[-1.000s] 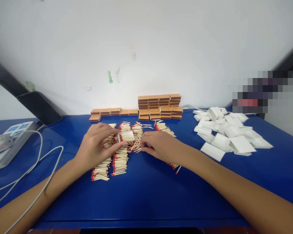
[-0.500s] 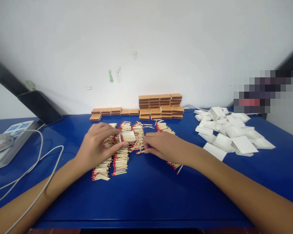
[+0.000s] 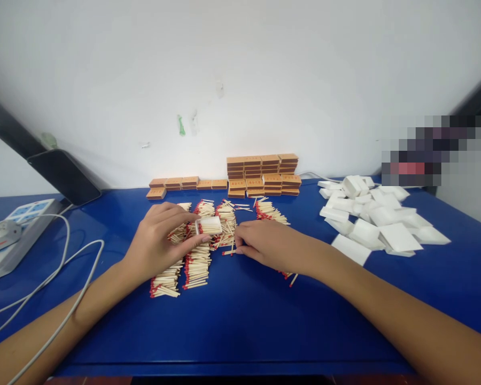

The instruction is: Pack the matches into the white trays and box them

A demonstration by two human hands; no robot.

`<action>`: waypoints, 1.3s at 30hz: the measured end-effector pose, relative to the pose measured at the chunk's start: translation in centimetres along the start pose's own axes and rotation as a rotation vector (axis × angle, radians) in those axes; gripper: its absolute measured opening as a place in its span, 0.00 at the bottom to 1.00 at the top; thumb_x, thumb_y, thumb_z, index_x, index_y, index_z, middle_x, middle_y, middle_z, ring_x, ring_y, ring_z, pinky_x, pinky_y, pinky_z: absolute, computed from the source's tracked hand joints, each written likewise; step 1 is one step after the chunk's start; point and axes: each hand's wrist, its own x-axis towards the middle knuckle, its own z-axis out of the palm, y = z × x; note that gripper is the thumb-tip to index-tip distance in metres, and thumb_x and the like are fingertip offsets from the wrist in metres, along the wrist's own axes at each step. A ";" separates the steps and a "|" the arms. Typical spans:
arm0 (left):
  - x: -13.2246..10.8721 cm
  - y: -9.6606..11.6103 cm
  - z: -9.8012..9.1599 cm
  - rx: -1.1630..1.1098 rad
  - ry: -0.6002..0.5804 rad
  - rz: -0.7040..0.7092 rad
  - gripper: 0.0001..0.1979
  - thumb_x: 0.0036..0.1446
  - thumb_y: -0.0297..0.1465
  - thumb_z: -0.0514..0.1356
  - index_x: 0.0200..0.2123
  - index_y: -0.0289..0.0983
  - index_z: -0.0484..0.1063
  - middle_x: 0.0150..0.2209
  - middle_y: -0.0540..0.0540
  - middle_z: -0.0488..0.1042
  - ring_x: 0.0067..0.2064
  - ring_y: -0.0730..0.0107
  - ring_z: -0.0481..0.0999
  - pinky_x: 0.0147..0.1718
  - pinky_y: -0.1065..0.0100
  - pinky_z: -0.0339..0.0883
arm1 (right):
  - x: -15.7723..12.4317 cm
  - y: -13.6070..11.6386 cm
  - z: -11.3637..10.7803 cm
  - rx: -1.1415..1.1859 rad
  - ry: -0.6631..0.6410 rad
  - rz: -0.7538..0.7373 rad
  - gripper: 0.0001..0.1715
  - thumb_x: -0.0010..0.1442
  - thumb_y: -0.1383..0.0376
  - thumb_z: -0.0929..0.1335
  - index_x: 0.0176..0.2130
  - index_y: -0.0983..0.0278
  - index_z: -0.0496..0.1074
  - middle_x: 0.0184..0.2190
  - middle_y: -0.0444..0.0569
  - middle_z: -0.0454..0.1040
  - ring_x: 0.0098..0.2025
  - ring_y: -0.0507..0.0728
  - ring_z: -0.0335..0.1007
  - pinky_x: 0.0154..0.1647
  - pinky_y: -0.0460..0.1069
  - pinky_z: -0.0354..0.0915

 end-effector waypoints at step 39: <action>0.1 -0.1 -0.3 0.006 0.032 -0.059 0.18 0.62 0.46 0.71 0.45 0.37 0.81 0.40 0.43 0.84 0.42 0.57 0.79 0.43 0.55 0.69 | -0.1 -3.3 1.2 0.078 0.213 0.100 0.18 0.63 0.51 0.74 0.32 0.61 0.73 0.29 0.44 0.73 0.30 0.54 0.65 0.32 0.50 0.56</action>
